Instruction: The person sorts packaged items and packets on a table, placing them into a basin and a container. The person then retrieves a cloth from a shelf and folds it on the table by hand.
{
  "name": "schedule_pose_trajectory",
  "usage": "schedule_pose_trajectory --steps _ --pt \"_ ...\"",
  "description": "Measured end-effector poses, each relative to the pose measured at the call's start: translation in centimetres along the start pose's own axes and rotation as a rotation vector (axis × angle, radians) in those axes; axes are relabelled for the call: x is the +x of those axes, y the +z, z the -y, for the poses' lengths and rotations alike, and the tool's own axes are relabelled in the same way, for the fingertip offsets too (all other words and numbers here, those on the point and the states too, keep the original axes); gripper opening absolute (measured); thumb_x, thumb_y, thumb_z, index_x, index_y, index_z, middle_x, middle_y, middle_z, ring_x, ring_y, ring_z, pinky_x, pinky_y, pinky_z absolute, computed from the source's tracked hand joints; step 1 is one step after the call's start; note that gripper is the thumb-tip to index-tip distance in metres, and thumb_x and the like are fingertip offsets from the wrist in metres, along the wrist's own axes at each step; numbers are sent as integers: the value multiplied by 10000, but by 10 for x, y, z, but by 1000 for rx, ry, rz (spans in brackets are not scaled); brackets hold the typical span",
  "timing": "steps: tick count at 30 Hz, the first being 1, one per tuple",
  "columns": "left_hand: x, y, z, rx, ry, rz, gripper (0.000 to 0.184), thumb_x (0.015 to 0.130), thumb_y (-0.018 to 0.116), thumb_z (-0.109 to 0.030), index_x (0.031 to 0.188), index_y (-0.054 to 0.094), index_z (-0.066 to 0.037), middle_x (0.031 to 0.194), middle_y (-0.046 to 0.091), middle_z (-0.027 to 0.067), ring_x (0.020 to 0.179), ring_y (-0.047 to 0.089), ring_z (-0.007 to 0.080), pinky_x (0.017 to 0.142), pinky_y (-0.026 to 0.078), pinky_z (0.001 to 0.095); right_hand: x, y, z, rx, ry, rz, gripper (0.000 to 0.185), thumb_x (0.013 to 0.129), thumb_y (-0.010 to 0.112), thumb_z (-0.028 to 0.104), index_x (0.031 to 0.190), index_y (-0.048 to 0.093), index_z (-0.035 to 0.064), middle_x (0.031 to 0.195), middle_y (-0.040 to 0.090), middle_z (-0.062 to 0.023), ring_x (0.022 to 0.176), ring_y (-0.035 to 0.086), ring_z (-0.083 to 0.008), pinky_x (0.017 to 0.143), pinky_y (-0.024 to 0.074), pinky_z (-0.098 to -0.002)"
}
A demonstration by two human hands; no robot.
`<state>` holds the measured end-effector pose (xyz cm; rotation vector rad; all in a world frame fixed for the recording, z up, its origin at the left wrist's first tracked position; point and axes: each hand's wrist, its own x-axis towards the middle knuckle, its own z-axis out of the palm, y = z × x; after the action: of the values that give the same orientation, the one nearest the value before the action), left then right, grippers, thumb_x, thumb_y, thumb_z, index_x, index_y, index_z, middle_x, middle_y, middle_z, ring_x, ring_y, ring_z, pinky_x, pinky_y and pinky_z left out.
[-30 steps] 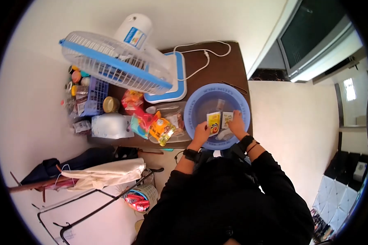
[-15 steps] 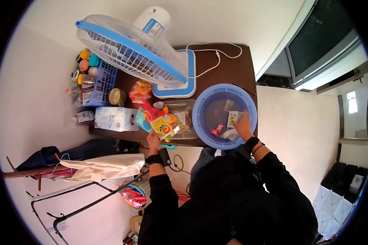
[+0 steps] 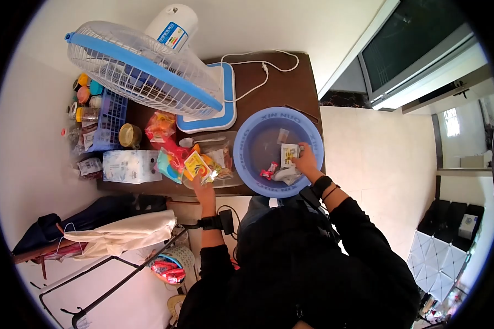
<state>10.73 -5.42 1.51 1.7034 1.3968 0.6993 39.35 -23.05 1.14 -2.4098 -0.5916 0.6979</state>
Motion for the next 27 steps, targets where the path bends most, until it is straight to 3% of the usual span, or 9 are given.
schedule_pose_trajectory --steps 3,5,9,12,14,17,21,23,27 --pt "-5 24 -21 -240 152 129 332 666 474 2 998 473 0 996 484 119 885 484 214 730 395 267 -11 -26 9 271 -34 27 530 586 640 59 1038 365 85 779 565 -120 661 565 -186 512 430 -282" --pt "-10 45 -61 -238 131 381 253 682 483 -31 931 520 -11 850 542 108 776 533 199 668 417 251 -22 -44 11 733 -71 -66 514 611 626 28 1046 354 61 774 572 -126 639 567 -169 490 430 -238" --pt "-18 113 -65 -59 367 715 258 649 530 -50 907 539 -40 753 541 158 668 553 258 598 436 299 -41 -81 13 1051 22 -167 529 640 630 45 1071 324 39 784 565 -111 638 545 -134 460 416 -197" --pt "-19 134 -93 96 163 975 200 656 509 -33 851 540 -3 718 531 177 643 547 290 558 428 341 -56 -101 8 1131 57 -225 527 645 626 40 1074 320 32 803 558 -121 647 544 -144 460 418 -201" --pt "-9 157 -78 253 111 1022 149 689 491 -84 770 530 35 690 520 212 646 534 330 554 415 389 -68 -112 3 1120 81 -267 525 653 623 44 1078 315 24 814 551 -132 657 540 -150 462 417 -203" --pt "-8 174 -68 600 298 956 255 693 522 -205 731 523 47 710 517 243 681 497 386 609 401 423 -85 -121 -12 1147 120 -301 536 656 622 49 1086 304 12 827 547 -134 689 532 -152 487 420 -206" --pt "-9 183 -69 625 270 1060 214 687 515 -168 776 534 25 741 528 229 721 496 384 635 402 407 -104 -125 -27 1261 256 -293 499 694 600 80 1090 301 20 847 544 -109 689 518 -119 512 397 -189" --pt "-10 190 -58 393 310 1058 178 668 527 -137 779 554 0 740 541 207 732 513 365 636 407 383 -109 -126 -33 1276 267 -312 503 694 601 82 1093 300 19 850 544 -109 695 518 -120 515 397 -188" --pt "-12 181 -83 344 266 1162 177 627 567 -136 749 566 -7 714 548 195 694 538 332 611 414 363 -115 -124 -39 1301 296 -325 521 688 606 82 1102 296 16 855 543 -112 707 517 -127 517 397 -190"
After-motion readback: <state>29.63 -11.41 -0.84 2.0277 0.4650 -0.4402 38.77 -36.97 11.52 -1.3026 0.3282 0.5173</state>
